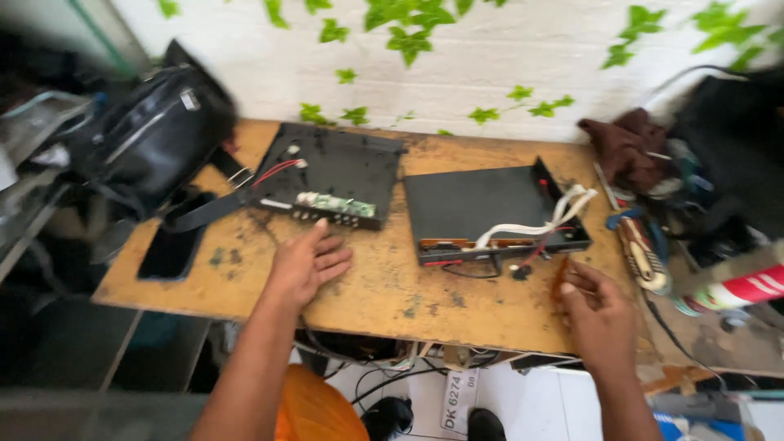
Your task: Disassembling an electronic device by unscrewing the base and removing the top casing.
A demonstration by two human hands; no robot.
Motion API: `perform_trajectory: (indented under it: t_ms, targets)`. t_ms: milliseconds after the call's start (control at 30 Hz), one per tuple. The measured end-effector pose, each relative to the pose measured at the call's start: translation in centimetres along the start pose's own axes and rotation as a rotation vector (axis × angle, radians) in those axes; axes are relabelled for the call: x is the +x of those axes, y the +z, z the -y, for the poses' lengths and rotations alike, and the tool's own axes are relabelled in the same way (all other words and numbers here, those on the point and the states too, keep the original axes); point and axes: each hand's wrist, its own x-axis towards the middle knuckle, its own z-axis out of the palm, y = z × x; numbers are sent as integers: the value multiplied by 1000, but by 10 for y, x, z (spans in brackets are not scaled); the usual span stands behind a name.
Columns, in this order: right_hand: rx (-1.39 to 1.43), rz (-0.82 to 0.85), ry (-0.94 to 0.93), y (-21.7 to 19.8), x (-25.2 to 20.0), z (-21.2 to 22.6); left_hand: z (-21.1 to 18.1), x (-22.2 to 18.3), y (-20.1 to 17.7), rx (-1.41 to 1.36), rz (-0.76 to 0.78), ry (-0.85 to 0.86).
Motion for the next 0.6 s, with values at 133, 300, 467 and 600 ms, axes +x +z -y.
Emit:
perform_trajectory:
  t_ms: [133,300,467,600]
  targets:
    - [11,-24,-42,0,4,-3,3,-35,34,280,67,-72]
    - [106,30,-46,-4,0,0,26,-19,49,344,216,-69]
    - [107,43,-67,-4,-5,5,32,-7,60,321,202,-62]
    - [109,47,-84,-4,-2,2,28,-12,81,383,238,-73]
